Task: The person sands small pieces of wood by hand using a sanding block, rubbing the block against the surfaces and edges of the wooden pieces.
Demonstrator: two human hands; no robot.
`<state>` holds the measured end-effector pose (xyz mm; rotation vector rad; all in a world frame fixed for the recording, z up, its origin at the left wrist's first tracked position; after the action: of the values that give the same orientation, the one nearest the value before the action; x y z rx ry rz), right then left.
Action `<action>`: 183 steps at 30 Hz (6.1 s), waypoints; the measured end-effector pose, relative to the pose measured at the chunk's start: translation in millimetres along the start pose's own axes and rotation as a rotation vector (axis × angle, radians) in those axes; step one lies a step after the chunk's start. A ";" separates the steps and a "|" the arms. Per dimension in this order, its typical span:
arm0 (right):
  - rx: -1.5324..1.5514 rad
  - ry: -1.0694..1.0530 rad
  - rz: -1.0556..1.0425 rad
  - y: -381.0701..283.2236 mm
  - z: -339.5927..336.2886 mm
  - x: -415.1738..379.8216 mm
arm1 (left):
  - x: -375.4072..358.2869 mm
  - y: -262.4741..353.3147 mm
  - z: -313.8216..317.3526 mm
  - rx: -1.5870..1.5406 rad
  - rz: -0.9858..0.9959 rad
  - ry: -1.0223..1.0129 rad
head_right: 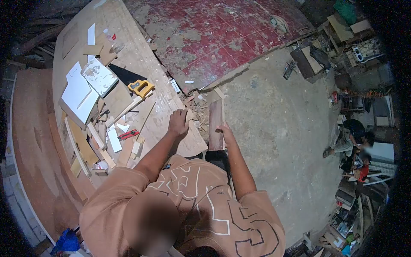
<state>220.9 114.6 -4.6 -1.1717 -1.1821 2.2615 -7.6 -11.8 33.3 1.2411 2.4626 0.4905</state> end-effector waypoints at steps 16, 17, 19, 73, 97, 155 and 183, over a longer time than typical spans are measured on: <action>-0.074 -0.001 -0.005 7.4 11.9 17.7 | 32.1 -14.8 0.9 0.124 -0.525 0.257; -0.074 0.008 -0.005 8.1 11.2 16.4 | 34.8 -16.9 1.8 0.154 -0.627 0.252; -0.181 -0.010 0.019 1.8 16.6 10.5 | 44.2 -20.2 11.0 0.152 -0.663 0.251; -0.406 -0.128 -0.021 -14.1 38.2 32.4 | 12.1 6.7 0.5 -0.039 0.127 0.041; -0.273 0.005 -0.081 11.2 10.4 1.2 | -30.3 8.2 4.6 -0.098 -0.240 -0.070; -1.484 -0.260 -0.873 14.4 179.4 -11.5 | -60.5 -83.2 -16.3 -0.866 -0.545 0.168; -1.574 -0.137 -0.803 33.0 169.5 -32.5 | -20.8 -62.4 -27.5 0.114 0.079 0.071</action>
<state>109.1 -13.5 39.6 -0.5429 -2.8882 0.5493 -51.7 -67.8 32.7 1.3933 2.5401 0.4266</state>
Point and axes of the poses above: each hand's wrist, its own x-axis towards the middle knuckle, its own z-axis out of the palm, y = z × x, the point moved 6 cm from there along x, towards the middle knuckle, and after that the axes turned 9 degrees about -z, right-handed, at the moved point
